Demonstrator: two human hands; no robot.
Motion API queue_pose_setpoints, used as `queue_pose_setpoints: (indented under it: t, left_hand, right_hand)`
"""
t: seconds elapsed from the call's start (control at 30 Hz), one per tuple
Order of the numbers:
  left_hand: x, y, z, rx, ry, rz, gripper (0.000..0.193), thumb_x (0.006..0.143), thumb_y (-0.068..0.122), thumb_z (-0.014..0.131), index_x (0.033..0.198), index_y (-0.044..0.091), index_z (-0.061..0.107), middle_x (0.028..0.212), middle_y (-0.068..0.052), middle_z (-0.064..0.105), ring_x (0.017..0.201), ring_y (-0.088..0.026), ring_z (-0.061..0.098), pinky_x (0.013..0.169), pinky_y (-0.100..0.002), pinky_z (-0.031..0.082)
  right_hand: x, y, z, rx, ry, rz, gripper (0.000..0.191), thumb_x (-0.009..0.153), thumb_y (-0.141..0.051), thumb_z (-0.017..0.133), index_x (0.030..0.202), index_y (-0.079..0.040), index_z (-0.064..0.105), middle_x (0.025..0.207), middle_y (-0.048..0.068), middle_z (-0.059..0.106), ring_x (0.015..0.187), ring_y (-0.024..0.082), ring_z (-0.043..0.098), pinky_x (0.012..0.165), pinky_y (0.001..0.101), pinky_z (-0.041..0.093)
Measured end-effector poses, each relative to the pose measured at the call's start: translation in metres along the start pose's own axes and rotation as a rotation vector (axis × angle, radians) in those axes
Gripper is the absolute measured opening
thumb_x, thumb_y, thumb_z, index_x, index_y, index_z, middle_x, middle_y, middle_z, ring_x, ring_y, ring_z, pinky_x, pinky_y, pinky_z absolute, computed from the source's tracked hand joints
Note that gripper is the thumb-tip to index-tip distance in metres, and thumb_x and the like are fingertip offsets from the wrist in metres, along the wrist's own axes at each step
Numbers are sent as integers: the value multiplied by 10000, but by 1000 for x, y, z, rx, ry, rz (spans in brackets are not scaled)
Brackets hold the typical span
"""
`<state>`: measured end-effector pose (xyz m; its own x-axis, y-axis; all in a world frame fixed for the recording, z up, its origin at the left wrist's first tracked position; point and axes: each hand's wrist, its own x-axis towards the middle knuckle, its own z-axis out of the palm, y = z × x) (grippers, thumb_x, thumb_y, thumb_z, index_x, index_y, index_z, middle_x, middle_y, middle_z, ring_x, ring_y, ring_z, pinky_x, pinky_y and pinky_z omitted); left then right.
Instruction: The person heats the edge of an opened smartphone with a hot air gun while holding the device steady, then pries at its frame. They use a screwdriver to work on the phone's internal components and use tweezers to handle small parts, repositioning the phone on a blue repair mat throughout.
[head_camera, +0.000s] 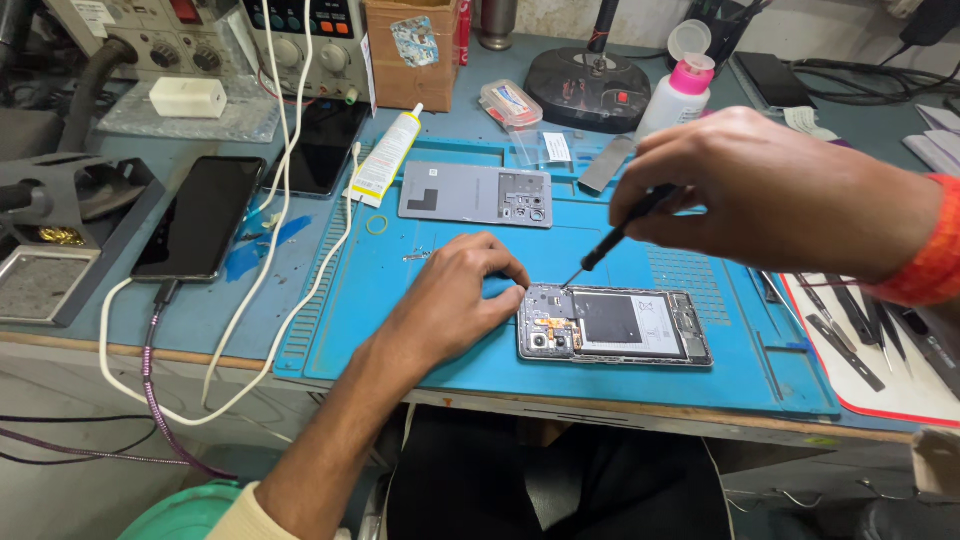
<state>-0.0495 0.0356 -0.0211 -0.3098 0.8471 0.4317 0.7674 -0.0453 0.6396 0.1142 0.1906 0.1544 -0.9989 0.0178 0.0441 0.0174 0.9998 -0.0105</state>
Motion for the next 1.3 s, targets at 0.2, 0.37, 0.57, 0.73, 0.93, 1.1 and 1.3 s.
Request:
queue_pose_setpoints:
  t: [0.2,0.37,0.57,0.73,0.93,1.1,1.3]
  left_hand:
    - [17,1,-13,95,-146,36,196,788,172,754,922,34,793,946,-168,758,944,-334,720,863,-434,550]
    - [35,14,-19,244,-306,-50,184,762,141,766,916,46,800,880,-200,754,847,-341,741,796,-433,569]
    - [62,18,-28,256,-549,-144,195,739,167,793,848,9,762,770,-190,742,727,-295,741,704,-414,565]
    - [60,12,-24,255,-548,-88,178,754,178,779,809,11,748,701,-184,713,684,-293,722,660,-424,544]
    - [53,6,-16,341,-485,47,153,756,153,750,737,11,699,717,-208,685,721,-368,692,671,-455,527]
    - [44,-3,-14,336,-386,179,182,806,161,730,766,-4,663,760,-217,678,802,-411,663,722,-476,515]
    - [36,-27,-42,351,-227,199,196,814,203,737,893,37,673,926,-181,698,946,-388,649,816,-486,504]
  right_hand:
    - [-18,2,0,6,-105,328,229,831,-227,800,1054,-174,796,931,-6,761,822,180,780,750,313,629]
    - [-27,0,4,44,-123,349,234,816,-245,803,1049,-223,806,925,-48,768,817,143,786,745,309,599]
    - [-35,7,5,32,-123,339,216,824,-258,802,1039,-248,819,923,-77,781,843,114,781,769,306,588]
    - [-44,18,11,84,-69,271,214,807,-240,799,1020,-222,812,926,-70,779,861,116,803,782,298,592]
    - [-50,26,16,101,-37,224,210,803,-234,801,1011,-211,817,928,-64,773,869,122,806,787,298,590]
    - [-50,22,15,113,1,168,184,784,-209,770,963,-191,807,915,-60,782,853,127,795,736,301,588]
    - [-47,6,20,82,-88,250,213,818,-330,802,1023,-293,846,826,-53,748,738,141,717,648,340,590]
